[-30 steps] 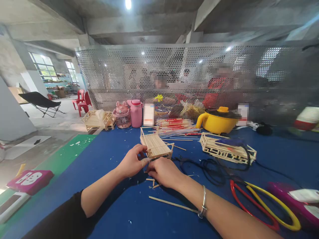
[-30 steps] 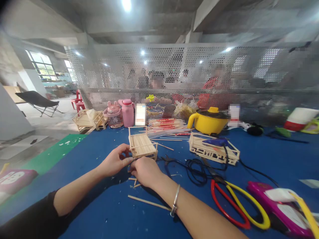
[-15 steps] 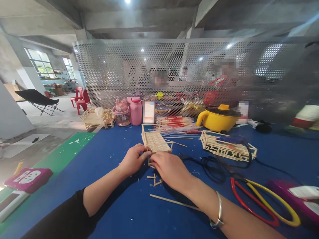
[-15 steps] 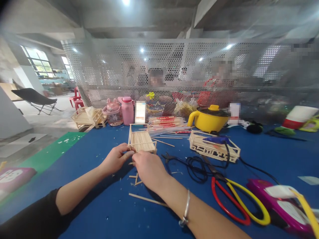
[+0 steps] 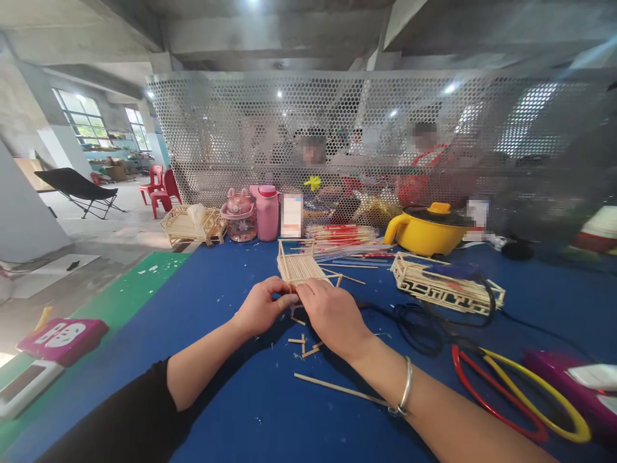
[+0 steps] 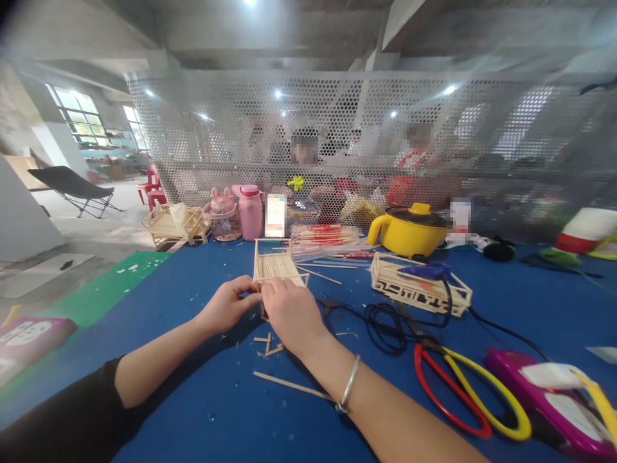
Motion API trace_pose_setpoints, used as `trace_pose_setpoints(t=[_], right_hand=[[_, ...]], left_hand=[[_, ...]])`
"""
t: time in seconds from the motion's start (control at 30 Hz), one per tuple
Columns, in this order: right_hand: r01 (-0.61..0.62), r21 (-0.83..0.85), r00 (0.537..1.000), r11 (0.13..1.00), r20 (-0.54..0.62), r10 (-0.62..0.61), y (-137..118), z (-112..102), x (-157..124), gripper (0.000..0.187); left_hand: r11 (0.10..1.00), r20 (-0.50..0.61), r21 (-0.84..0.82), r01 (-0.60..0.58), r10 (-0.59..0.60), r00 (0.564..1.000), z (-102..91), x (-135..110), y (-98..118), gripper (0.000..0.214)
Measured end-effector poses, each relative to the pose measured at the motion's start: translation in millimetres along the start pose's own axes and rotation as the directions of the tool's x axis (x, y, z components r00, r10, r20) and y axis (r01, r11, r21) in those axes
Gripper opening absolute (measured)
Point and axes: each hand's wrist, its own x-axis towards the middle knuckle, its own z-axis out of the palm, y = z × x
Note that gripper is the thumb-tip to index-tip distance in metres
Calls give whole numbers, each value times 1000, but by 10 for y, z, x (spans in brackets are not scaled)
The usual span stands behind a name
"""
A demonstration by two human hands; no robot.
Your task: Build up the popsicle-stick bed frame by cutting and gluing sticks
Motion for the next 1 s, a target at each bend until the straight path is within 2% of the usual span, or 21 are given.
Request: trace_pose_setpoints(t=[0.17,0.23,0.4,0.5,0.6,0.8,1.0], right_hand=[[-153,190,986,970,-33,162,114,62,-70,18],[-177,298,980,938,-30,194,153,77,-83,14],[-231,583,961,779,10,278,165,165,-34,24],[-281,681,940,676,54,337,140,243,-6,32],[-291,728,930,621,63,363,127,284,7,29],[-304,759,923,575,85,375,136,280,42,26],[-289,743,932,604,74,354,157,280,54,25]], left_hand=[[997,-16,-66,27,-28,999,6,-10,-41,16],[997,-18,-71,27,-28,999,18,-13,-55,17],[998,-24,-68,16,-18,1000,21,-11,-47,18],[999,-14,-42,-9,9,1000,11,-18,-47,19],[1000,-12,-24,-9,8,1000,10,-33,-76,20],[1000,-41,-6,12,-12,999,8,-41,-83,15],[998,-58,58,-12,16,998,-13,-41,17,15]])
